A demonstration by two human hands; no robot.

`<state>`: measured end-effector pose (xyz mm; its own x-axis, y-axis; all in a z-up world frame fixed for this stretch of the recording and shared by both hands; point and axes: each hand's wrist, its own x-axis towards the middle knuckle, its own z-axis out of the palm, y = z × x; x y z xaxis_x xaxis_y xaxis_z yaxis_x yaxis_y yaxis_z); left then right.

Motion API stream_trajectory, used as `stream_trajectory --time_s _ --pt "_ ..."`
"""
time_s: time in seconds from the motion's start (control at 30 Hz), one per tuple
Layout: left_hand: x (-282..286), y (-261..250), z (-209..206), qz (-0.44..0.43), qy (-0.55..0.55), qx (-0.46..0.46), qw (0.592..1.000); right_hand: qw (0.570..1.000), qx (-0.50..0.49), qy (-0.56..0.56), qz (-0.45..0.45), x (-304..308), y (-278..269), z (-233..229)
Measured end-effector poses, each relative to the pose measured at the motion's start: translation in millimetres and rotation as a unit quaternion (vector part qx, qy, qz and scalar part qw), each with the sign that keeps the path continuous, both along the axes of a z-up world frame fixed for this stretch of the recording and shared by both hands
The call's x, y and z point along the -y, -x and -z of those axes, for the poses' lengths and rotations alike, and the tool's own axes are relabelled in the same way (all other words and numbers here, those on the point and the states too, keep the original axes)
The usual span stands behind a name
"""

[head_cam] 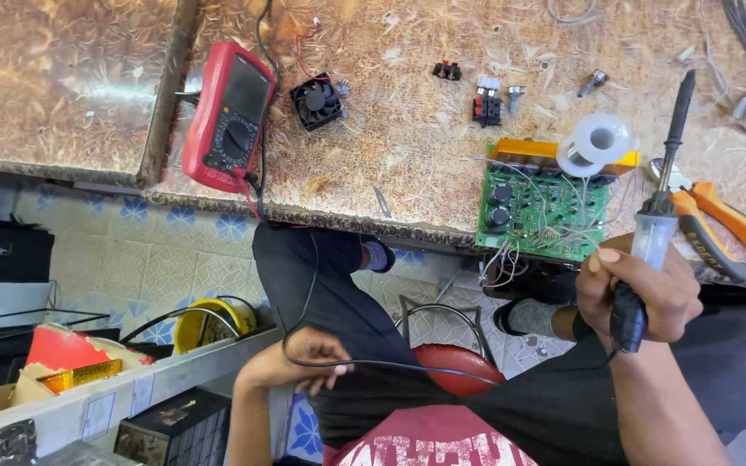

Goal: Soldering wires onto a printed circuit board using a soldering iron and wire strippers.

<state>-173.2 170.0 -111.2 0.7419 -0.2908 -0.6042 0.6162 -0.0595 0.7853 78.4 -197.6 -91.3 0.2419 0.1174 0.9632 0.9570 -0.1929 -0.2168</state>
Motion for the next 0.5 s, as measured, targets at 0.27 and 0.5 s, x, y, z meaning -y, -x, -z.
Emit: stream_trajectory --time_s 0.27,0.5 --pt "-20 -62 -174 0.083 -0.022 0.484 0.871 0.997 0.003 0.065 -0.029 -2 2 -4" --pt "-272 -289 -125 -0.360 -0.404 0.586 0.603 0.997 -0.019 0.072 -0.015 0 13 1"
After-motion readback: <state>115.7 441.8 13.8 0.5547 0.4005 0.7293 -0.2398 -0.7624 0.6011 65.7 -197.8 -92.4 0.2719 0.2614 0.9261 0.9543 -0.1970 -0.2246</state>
